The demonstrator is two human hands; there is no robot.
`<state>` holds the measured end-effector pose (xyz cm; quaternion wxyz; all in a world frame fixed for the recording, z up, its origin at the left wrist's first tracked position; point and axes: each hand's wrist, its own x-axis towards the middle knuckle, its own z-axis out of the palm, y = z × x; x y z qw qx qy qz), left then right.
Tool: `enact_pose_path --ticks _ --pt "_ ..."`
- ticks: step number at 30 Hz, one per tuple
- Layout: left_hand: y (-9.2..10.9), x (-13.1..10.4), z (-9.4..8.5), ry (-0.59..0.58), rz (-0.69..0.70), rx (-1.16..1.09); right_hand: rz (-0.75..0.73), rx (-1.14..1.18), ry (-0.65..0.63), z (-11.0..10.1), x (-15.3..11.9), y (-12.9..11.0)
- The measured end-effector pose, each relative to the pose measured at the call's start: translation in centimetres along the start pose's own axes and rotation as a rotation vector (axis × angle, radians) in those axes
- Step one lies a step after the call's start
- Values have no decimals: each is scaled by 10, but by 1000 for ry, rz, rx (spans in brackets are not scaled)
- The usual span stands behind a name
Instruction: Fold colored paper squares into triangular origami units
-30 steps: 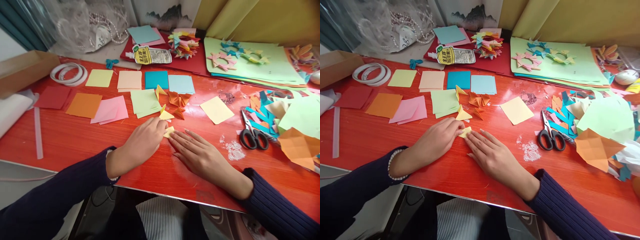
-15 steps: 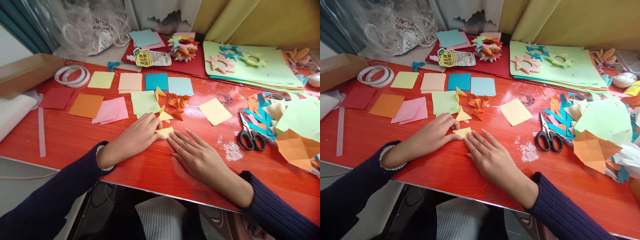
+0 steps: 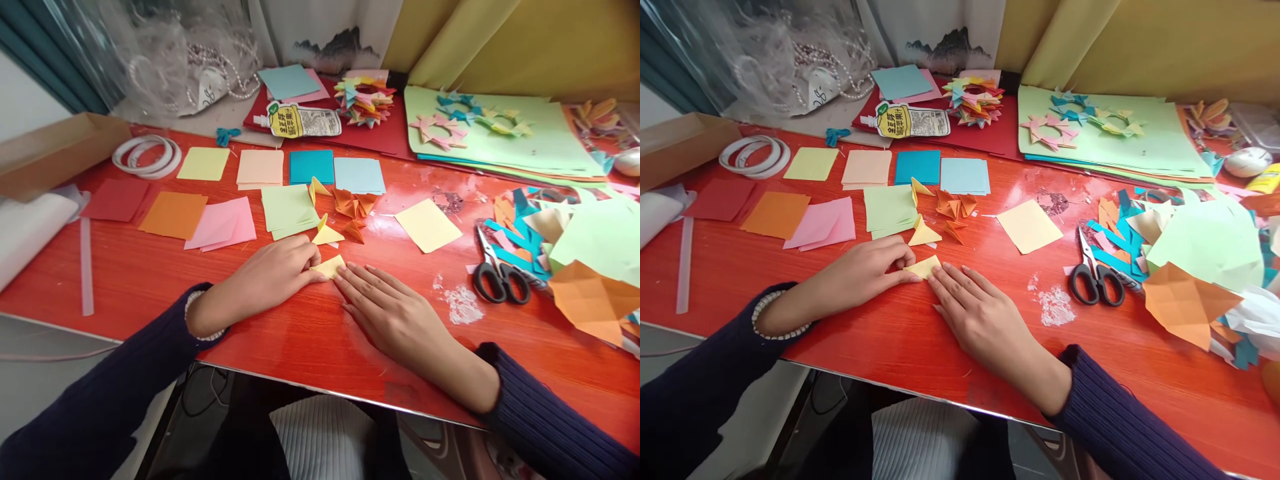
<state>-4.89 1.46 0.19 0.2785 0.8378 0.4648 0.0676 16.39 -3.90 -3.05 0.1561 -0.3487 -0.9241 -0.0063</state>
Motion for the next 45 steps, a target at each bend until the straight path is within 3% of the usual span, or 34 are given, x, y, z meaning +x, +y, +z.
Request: enact_pose_path --ticks 4,8,11,14,19,24,32,45 --pt "4 -1 2 42 -10 -27 69 173 44 -1 0 3" --pt "11 -1 3 163 3 -126 471 632 147 -10 4 9" --pt "14 -1 6 246 24 -169 682 1128 72 -18 11 13" --pt "16 -1 10 212 19 -265 754 1376 -42 -22 17 13" --pt "16 -1 14 69 -47 -496 826 1476 -17 -19 19 12" --pt "13 1 16 3 -123 -713 818 1518 -62 -18 19 14" --pt "19 3 16 -2 -115 -754 814 1454 -87 -20 19 14" --pt "24 5 20 -29 -229 -809 817 1471 -85 -18 20 11"
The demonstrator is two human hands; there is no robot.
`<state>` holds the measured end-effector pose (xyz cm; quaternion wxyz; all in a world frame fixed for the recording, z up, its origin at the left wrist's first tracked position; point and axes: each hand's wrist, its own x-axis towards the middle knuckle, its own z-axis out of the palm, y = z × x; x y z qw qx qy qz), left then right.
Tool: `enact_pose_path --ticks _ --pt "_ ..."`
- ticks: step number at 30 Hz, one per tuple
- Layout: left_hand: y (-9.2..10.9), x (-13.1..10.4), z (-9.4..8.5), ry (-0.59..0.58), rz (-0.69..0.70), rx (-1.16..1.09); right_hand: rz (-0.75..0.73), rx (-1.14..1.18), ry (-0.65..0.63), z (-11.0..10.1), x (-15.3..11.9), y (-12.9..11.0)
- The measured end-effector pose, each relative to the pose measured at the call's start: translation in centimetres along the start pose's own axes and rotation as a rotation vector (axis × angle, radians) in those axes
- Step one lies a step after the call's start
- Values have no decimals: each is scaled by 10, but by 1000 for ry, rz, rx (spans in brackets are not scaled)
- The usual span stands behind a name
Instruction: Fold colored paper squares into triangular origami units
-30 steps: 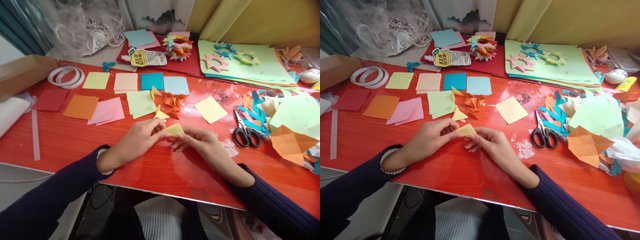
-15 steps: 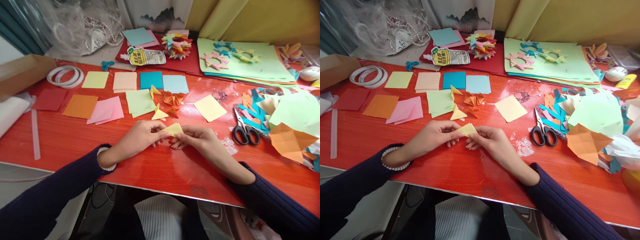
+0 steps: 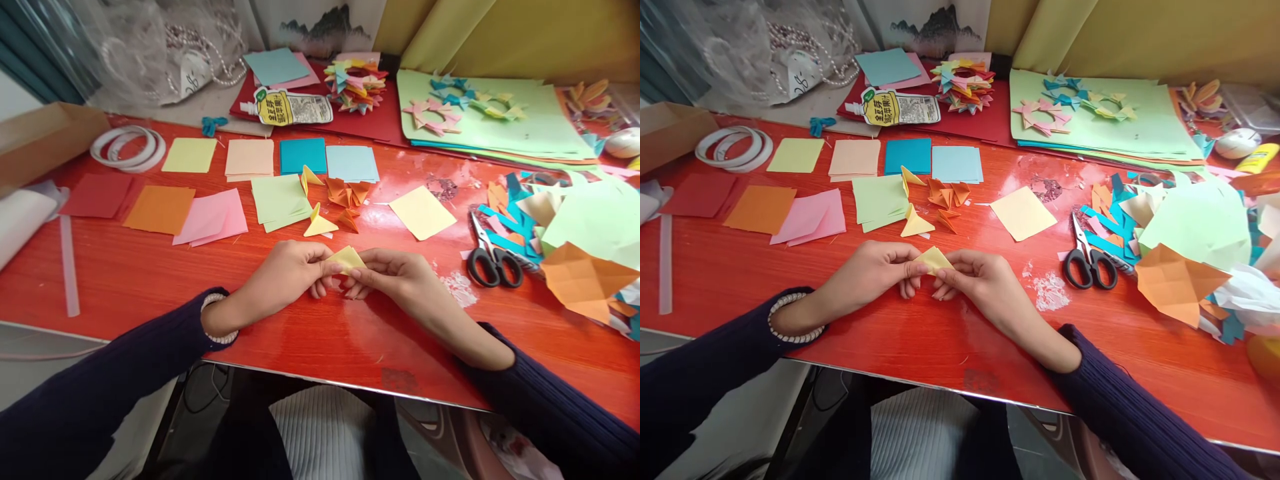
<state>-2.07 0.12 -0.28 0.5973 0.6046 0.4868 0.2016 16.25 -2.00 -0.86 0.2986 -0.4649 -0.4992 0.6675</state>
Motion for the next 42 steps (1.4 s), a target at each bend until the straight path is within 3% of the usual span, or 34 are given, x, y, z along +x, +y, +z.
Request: enact_pose_path --ticks 12,19,24,31,34,37,42 --pt "-3 2 -7 -85 39 -106 5 30 59 -6 3 -3" --pt "-3 -1 -4 -86 78 -130 -134 67 130 -6 1 2" --pt "-4 -4 -2 7 201 -33 -172 70 126 -6 1 4" --pt "-4 -4 -3 309 436 374 -170 138 156 -8 2 7" --pt "-4 -5 -4 368 506 466 -168 149 142 -9 1 7" --pt "-4 -6 -5 377 508 453 -162 105 108 -8 0 5" --pt "-1 -7 -4 318 366 252 -153 55 165 -6 0 4"
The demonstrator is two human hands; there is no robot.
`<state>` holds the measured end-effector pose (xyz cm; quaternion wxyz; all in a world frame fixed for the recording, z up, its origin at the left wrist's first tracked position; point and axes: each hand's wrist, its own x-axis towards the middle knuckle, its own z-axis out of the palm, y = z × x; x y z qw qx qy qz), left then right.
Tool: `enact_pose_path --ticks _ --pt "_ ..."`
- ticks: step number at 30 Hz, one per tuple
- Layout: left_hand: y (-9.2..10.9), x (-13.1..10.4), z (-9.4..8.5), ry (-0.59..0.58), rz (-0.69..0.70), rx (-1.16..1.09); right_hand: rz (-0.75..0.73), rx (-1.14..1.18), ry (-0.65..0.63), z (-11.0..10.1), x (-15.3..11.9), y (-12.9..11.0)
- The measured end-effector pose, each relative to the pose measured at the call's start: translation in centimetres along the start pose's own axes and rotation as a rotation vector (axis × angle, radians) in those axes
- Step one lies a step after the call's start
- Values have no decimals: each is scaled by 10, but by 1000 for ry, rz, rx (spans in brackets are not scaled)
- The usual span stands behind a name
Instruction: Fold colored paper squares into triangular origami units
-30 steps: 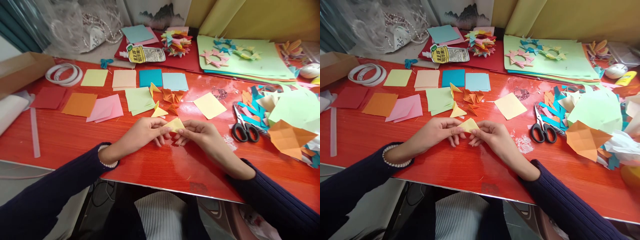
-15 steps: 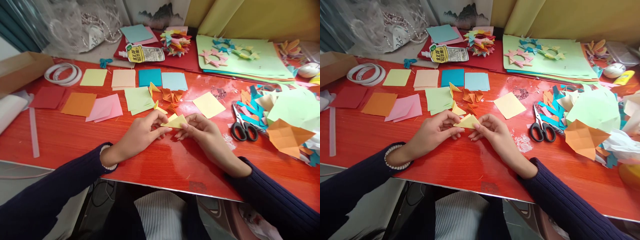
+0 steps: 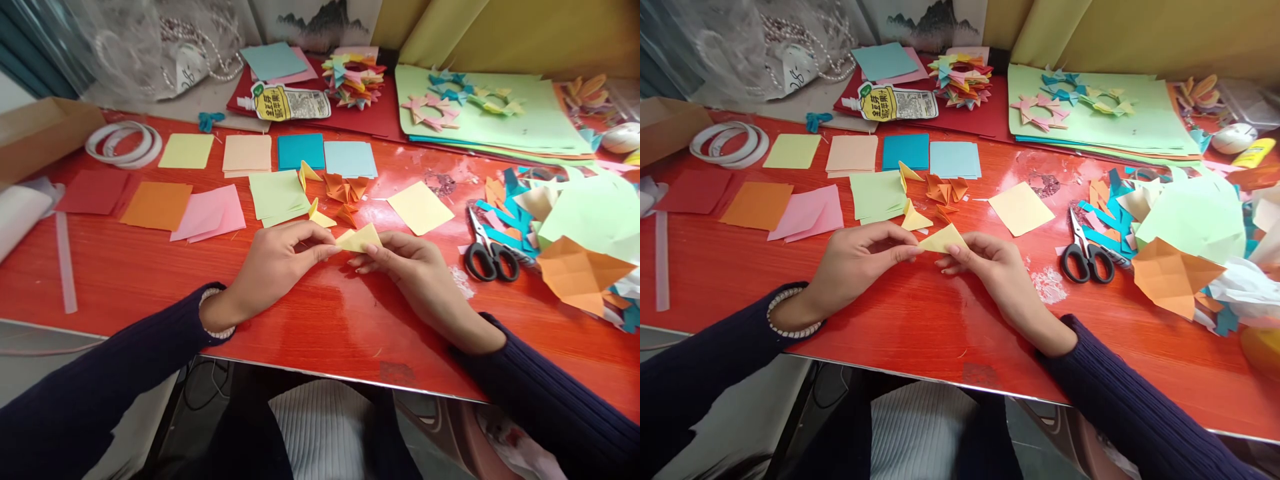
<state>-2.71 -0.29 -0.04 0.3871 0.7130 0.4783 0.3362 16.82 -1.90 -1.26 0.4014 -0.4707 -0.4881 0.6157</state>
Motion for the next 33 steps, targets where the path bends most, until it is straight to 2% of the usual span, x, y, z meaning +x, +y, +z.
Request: enact_pose_path --ticks 5,14,22,25,30,33 --pt "0 0 2 -8 -94 -130 -6 -19 59 3 -1 1" --pt "0 1 5 12 -27 -289 -35 -6 87 6 -2 2" --pt "0 2 4 -28 -54 -288 -66 59 65 7 0 4" --pt "-2 3 5 -79 -83 -285 -67 30 63 7 0 4" --pt "-4 5 6 -249 -207 -362 -119 -41 77 7 0 5" --pt "-3 4 6 -288 -228 -425 -143 -68 72 8 0 5"
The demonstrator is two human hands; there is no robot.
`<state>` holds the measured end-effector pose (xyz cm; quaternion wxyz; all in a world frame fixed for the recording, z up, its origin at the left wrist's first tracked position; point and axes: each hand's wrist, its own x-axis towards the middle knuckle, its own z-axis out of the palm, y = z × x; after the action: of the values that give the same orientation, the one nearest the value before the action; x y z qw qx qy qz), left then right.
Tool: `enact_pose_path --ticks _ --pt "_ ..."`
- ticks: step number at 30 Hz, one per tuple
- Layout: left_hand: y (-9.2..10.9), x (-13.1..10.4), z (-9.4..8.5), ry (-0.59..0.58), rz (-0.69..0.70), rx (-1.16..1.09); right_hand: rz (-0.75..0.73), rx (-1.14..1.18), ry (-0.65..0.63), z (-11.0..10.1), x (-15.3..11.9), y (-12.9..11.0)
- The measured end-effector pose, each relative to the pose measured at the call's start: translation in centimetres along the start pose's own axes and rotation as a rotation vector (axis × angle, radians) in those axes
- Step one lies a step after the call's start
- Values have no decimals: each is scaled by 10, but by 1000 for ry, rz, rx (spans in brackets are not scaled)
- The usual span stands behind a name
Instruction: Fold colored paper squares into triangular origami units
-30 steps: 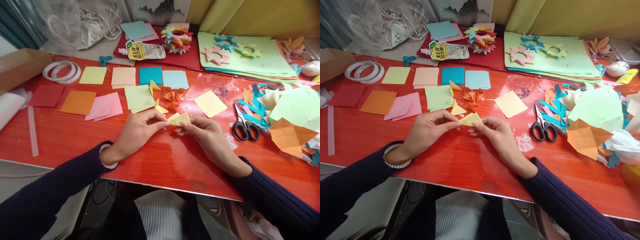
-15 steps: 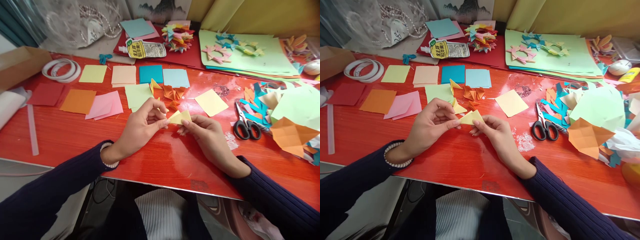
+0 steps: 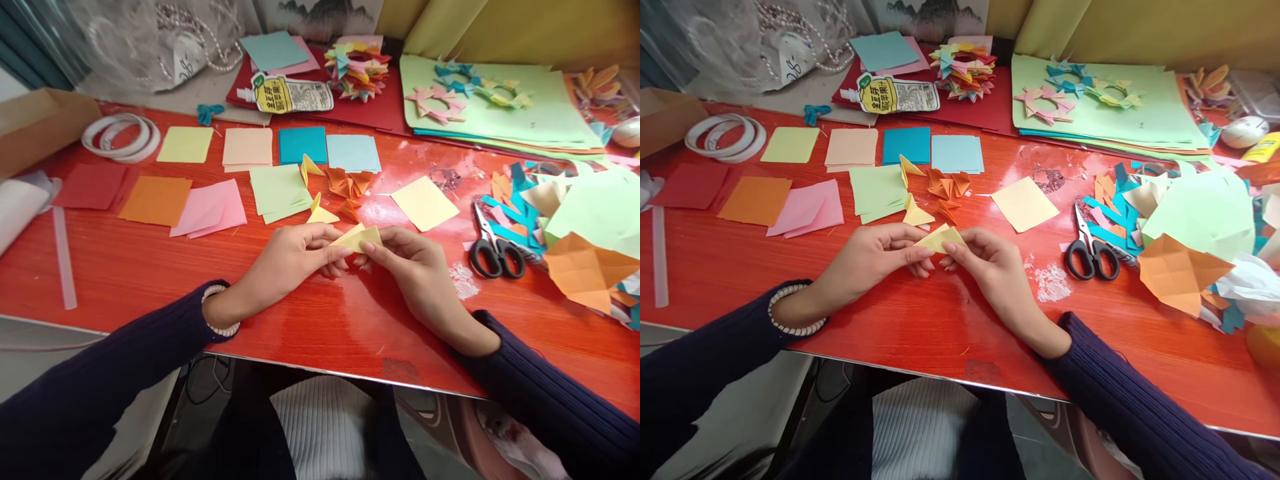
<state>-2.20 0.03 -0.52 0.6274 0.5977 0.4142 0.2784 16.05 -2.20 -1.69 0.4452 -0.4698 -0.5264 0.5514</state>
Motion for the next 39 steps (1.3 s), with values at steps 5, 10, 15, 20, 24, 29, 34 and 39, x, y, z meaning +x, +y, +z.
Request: enact_pose_path --ticks 5,10,15,20,24,29,34,39 --pt "0 -1 1 12 13 33 -16 -50 -16 2 -1 -1" --pt "-1 0 1 19 43 20 -21 -34 -5 4 -2 0" --pt "-2 -1 1 32 62 41 36 17 -42 2 1 -3" --pt "0 -1 3 -5 13 16 66 -29 -59 2 2 -6" --pt "0 -1 4 -3 16 29 66 -23 -27 4 1 -5" --pt "-2 0 4 -19 -18 -17 87 -31 -28 5 0 -5" --pt "-1 -1 4 -21 -26 25 157 -18 -98 4 2 -8" --pt "-2 -3 6 121 166 371 177 26 -41 1 2 -9"
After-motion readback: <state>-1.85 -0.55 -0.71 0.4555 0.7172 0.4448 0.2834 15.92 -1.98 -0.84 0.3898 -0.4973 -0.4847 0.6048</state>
